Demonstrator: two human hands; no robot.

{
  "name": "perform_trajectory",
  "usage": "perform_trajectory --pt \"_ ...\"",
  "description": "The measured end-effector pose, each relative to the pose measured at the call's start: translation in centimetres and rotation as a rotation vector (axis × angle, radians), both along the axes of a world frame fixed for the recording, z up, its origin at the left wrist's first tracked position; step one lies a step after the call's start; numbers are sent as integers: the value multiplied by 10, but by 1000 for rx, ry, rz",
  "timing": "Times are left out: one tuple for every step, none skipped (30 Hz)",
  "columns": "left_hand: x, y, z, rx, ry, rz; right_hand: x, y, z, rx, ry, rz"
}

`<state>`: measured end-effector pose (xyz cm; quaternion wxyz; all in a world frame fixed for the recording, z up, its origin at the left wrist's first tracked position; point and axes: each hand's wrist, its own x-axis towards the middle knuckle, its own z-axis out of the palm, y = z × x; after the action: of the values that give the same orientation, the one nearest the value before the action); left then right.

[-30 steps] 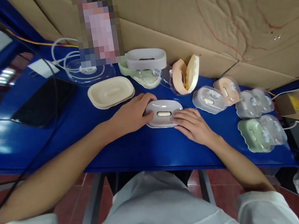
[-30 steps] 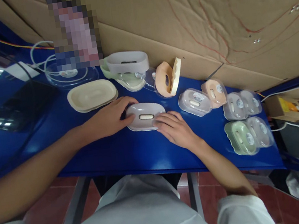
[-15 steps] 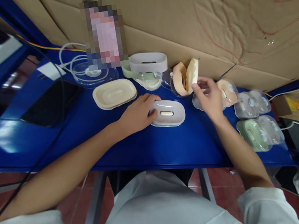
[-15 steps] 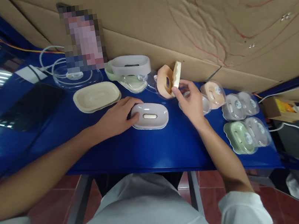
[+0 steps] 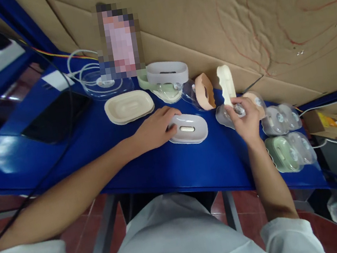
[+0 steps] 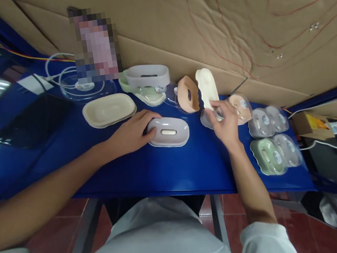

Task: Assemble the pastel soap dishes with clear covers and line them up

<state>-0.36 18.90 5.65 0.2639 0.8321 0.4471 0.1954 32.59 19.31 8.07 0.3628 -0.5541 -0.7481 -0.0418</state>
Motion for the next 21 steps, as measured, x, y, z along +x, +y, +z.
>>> perform_trajectory --pt "-1 1 -1 4 1 1 -1 -3 0 4 -30 29" --pt "-1 2 -1 9 3 4 -4 -7 0 5 -64 60" --pt "-2 3 -2 12 4 8 -8 -10 0 2 -100 90" --pt "-3 4 -3 16 4 9 -12 -13 -1 -2 -134 118" --pt "-4 5 -3 18 3 8 -16 -15 -2 -5 -164 142" --pt "-4 6 -3 20 0 3 -20 -17 -3 -6 -189 162" --pt "-5 6 -4 20 -3 1 -22 -18 -4 -5 -207 175" --pt "-5 7 -4 21 -5 -2 -24 -18 -5 -1 -217 177" --pt "-5 7 -4 23 -5 -4 -24 -18 -7 6 -220 167" --pt "-5 7 -3 26 -5 -6 -22 -16 -10 15 -217 147" --pt "-5 6 -3 30 -5 -8 -20 -14 -12 25 -211 122" --pt "-5 6 -2 40 -6 -11 -17 -11 -15 35 -206 95" --pt "-5 6 -1 57 -8 -11 -14 -9 -17 46 -205 69" --pt "-5 6 0 80 -12 -6 -12 -7 -20 58 -209 45" --pt "-6 7 2 107 -16 4 -10 -6 -22 72 -215 20" --pt "-6 7 4 132 -20 15 -10 -5 -24 93 -220 -5" --pt "-7 7 5 152 -23 25 -11 -5 -25 121 -226 -29" --pt "-7 7 6 163 -24 23 -12 -6 -26 154 -233 -45" --pt "-7 6 6 166 -18 11 -16 -7 -26 184 -249 -48" --pt "-7 6 6 165 -6 -14 -20 -8 -25 204 -277 -37" --pt "-7 5 5 161 14 -45 -26 -8 -23 205 -320 -12"
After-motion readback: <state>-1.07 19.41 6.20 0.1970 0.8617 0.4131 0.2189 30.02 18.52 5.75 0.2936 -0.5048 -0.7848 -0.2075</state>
